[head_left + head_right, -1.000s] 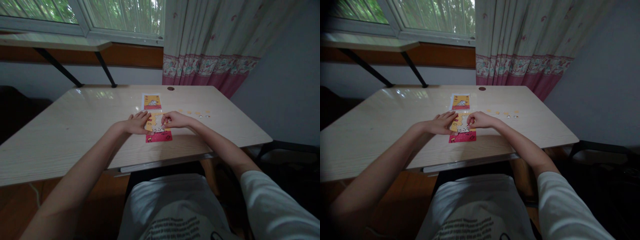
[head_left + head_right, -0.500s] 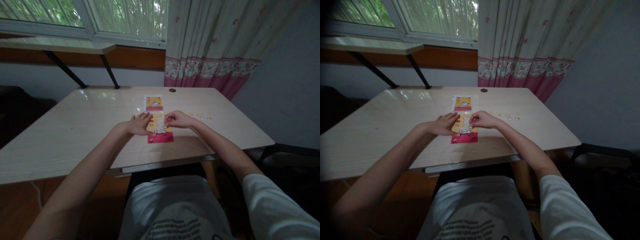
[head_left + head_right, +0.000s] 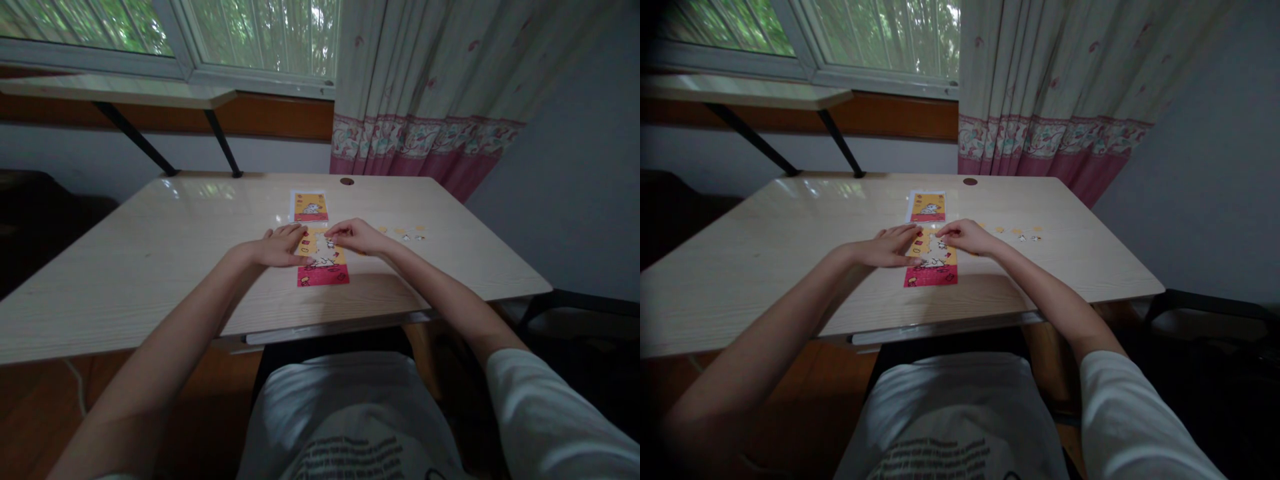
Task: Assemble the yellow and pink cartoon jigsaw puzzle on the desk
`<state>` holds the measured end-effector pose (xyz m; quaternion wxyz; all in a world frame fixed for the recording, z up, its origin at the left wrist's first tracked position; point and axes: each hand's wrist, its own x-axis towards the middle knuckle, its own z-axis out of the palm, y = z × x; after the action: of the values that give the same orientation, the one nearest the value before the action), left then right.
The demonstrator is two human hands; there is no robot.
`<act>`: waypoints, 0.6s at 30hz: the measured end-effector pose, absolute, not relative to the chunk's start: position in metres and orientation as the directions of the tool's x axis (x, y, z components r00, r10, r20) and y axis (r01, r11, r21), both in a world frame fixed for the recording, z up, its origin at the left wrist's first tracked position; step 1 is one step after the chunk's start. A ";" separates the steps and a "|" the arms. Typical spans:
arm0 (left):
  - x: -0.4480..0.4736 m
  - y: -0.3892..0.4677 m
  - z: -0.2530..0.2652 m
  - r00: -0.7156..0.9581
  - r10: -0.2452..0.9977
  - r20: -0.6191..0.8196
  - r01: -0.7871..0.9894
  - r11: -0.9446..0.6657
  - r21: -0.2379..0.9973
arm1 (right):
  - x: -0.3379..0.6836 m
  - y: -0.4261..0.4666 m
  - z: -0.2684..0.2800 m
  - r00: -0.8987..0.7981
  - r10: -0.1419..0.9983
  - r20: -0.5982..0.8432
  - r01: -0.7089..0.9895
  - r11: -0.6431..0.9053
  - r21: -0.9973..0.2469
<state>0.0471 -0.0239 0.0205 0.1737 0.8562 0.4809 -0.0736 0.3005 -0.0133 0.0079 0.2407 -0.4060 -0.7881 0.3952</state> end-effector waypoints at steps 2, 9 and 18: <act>0.044 -0.020 0.019 0.532 0.811 -0.244 0.844 -0.482 0.235 | 0.302 -0.014 0.011 -0.546 0.836 0.054 0.478 0.364 -0.799; 0.033 -0.006 0.006 0.527 0.840 -0.130 0.844 -0.499 0.196 | 0.334 -0.007 0.031 -0.427 0.893 0.140 0.625 0.404 -0.668; 0.033 -0.007 0.007 0.500 0.844 -0.197 0.866 -0.479 0.147 | 0.394 0.008 0.046 -0.359 0.930 0.073 0.743 0.333 -0.581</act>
<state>0.0327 -0.0075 0.0074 0.1138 0.8584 0.4978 -0.0486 0.3942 0.0075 0.0457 0.2018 -0.5288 -0.7910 0.2324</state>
